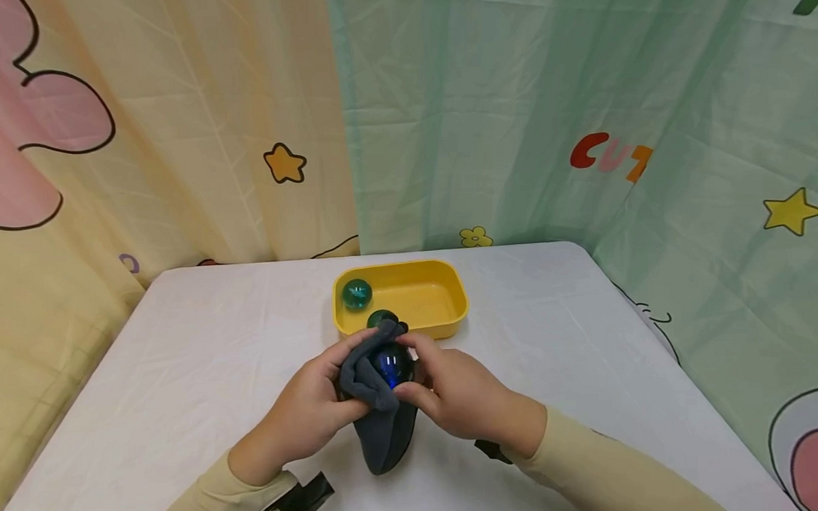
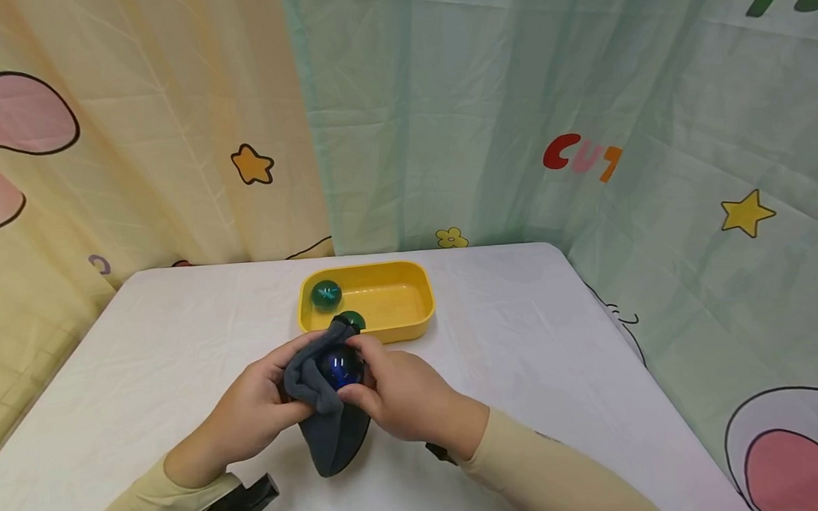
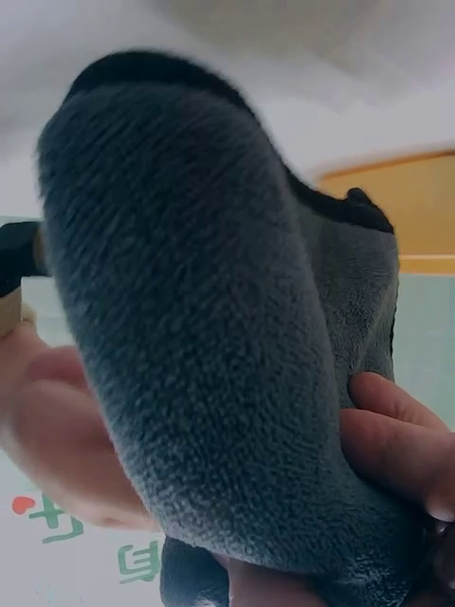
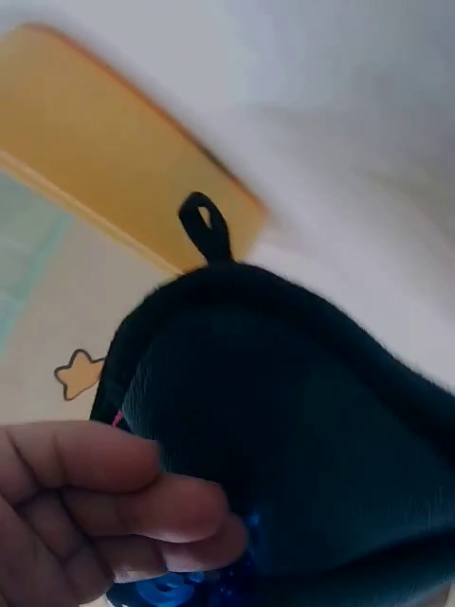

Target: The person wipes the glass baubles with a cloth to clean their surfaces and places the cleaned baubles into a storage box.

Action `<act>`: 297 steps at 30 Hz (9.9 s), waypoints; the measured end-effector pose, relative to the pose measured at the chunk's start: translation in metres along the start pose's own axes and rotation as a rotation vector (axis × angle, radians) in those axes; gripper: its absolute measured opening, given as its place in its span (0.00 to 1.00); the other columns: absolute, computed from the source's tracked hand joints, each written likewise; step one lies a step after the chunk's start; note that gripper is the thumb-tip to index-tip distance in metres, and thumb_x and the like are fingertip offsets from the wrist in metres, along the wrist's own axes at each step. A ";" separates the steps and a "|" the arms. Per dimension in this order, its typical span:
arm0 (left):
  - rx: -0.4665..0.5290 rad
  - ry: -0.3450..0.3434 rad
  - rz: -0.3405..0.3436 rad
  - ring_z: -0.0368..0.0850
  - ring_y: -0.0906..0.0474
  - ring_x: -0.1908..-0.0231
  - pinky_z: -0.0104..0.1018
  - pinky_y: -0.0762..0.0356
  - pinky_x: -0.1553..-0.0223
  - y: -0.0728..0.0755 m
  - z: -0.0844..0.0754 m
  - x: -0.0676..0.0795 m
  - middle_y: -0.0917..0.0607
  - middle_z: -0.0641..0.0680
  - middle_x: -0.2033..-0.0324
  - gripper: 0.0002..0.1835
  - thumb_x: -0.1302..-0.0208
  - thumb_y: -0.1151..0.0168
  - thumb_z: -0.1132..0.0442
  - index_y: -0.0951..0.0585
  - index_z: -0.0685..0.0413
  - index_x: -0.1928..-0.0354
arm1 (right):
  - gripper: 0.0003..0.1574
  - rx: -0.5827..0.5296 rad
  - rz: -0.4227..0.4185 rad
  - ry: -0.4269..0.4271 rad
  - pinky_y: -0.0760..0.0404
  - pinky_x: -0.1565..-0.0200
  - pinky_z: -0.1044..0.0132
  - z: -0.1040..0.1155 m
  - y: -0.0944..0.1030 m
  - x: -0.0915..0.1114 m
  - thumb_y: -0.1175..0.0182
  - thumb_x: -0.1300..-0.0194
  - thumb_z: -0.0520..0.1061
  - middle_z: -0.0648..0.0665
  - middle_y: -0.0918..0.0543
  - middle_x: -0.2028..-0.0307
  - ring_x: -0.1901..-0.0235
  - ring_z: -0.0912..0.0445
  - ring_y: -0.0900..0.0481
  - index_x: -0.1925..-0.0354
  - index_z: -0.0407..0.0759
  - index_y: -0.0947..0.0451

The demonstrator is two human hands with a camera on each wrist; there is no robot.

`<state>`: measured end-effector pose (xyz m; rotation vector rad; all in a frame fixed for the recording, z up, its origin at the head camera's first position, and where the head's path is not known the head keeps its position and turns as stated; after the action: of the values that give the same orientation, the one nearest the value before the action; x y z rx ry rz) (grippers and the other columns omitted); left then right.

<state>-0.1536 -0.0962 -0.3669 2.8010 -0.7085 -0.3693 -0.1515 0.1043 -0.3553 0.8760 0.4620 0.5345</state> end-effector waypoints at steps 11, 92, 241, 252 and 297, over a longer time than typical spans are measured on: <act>-0.034 -0.028 -0.035 0.40 0.19 0.37 0.27 0.20 0.39 0.003 0.004 0.001 0.22 0.57 0.29 0.43 0.38 0.26 0.71 0.32 0.49 0.22 | 0.45 -0.081 0.056 -0.047 0.14 0.51 0.66 0.001 -0.003 0.002 0.41 0.20 0.53 0.50 0.12 0.52 0.57 0.65 0.17 0.18 0.45 0.50; 0.022 0.008 0.012 0.39 0.17 0.42 0.30 0.16 0.44 0.004 0.003 0.002 0.23 0.61 0.29 0.43 0.37 0.27 0.72 0.33 0.50 0.21 | 0.38 0.137 0.012 0.071 0.16 0.60 0.69 0.001 0.004 -0.003 0.33 0.26 0.52 0.50 0.12 0.62 0.67 0.62 0.19 0.28 0.40 0.34; 0.011 0.018 0.016 0.41 0.16 0.44 0.30 0.15 0.45 0.003 0.003 0.002 0.21 0.62 0.31 0.44 0.39 0.27 0.73 0.33 0.49 0.22 | 0.20 -0.240 0.033 -0.152 0.22 0.68 0.69 -0.005 -0.006 -0.004 0.51 0.15 0.56 0.53 0.22 0.73 0.73 0.61 0.25 0.49 0.43 0.22; 0.054 -0.030 -0.018 0.38 0.16 0.42 0.31 0.15 0.45 0.009 0.002 -0.002 0.23 0.67 0.31 0.41 0.35 0.30 0.74 0.35 0.57 0.22 | 0.44 0.289 -0.031 0.094 0.14 0.40 0.59 0.009 0.002 -0.002 0.34 0.25 0.49 0.46 0.13 0.41 0.47 0.55 0.13 0.20 0.46 0.41; 0.100 -0.031 -0.029 0.38 0.16 0.41 0.33 0.14 0.45 0.010 0.006 0.000 0.22 0.67 0.32 0.40 0.36 0.29 0.75 0.33 0.59 0.23 | 0.44 0.379 -0.066 0.136 0.14 0.46 0.61 0.012 -0.002 -0.001 0.33 0.25 0.51 0.48 0.12 0.51 0.56 0.56 0.16 0.21 0.47 0.41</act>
<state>-0.1598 -0.1058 -0.3701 2.9086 -0.7134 -0.3934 -0.1451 0.0954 -0.3498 1.1859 0.7290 0.4536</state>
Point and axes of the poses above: each hand's wrist, its own x-axis away from the middle knuckle, its own y-axis out of the back of the hand, z = x × y, the point moved 4 cm from there along -x, towards the middle knuckle
